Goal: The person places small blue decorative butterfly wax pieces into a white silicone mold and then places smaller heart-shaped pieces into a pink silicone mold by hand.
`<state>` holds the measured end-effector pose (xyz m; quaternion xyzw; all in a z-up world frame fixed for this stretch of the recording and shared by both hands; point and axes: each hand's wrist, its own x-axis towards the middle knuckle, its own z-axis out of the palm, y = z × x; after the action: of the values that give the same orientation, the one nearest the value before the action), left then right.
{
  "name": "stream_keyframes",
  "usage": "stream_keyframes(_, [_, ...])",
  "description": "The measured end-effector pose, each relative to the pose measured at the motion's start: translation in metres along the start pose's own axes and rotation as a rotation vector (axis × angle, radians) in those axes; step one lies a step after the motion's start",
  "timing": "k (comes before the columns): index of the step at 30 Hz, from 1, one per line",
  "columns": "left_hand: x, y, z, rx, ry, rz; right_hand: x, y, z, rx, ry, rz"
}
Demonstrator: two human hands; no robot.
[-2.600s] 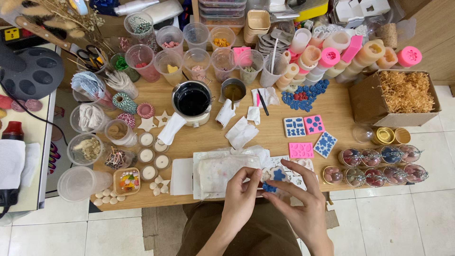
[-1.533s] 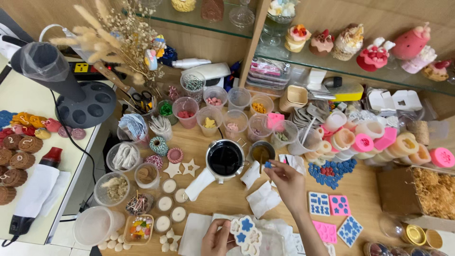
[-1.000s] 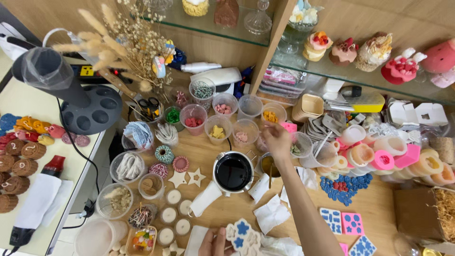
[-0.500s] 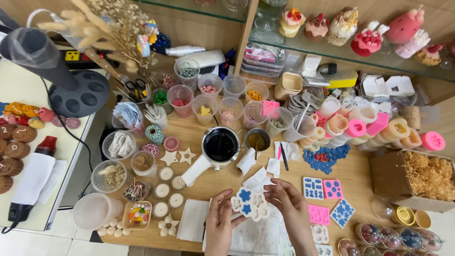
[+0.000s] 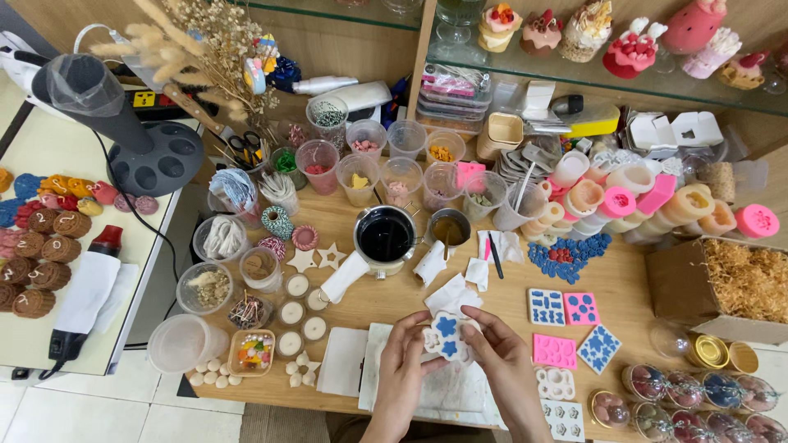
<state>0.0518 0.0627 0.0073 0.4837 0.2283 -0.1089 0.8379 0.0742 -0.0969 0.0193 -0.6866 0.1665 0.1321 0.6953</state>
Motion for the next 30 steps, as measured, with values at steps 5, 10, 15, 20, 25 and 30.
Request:
stream_keyframes(5, [-0.006, -0.01, 0.004, 0.1, -0.04, 0.013, -0.009, 0.016, -0.007, -0.035, -0.009, -0.037])
stream_keyframes(10, [-0.011, -0.018, 0.001, 0.175, -0.077, 0.083, -0.018, 0.025, -0.017, -0.034, 0.006, -0.032])
stream_keyframes(15, [-0.016, -0.019, 0.003, 0.273, -0.107, 0.08, -0.027, 0.03, -0.027, -0.01, -0.003, -0.042])
stream_keyframes(20, [-0.019, -0.022, 0.006, 0.302, -0.125, 0.094, -0.032, 0.032, -0.034, -0.03, 0.014, -0.032])
stream_keyframes(25, [-0.022, -0.023, 0.006, 0.298, -0.152, 0.124, -0.036, 0.035, -0.036, -0.018, 0.012, -0.04])
stream_keyframes(30, [-0.021, -0.024, 0.006, 0.23, -0.218, 0.108, -0.038, 0.038, -0.038, -0.034, 0.029, -0.026])
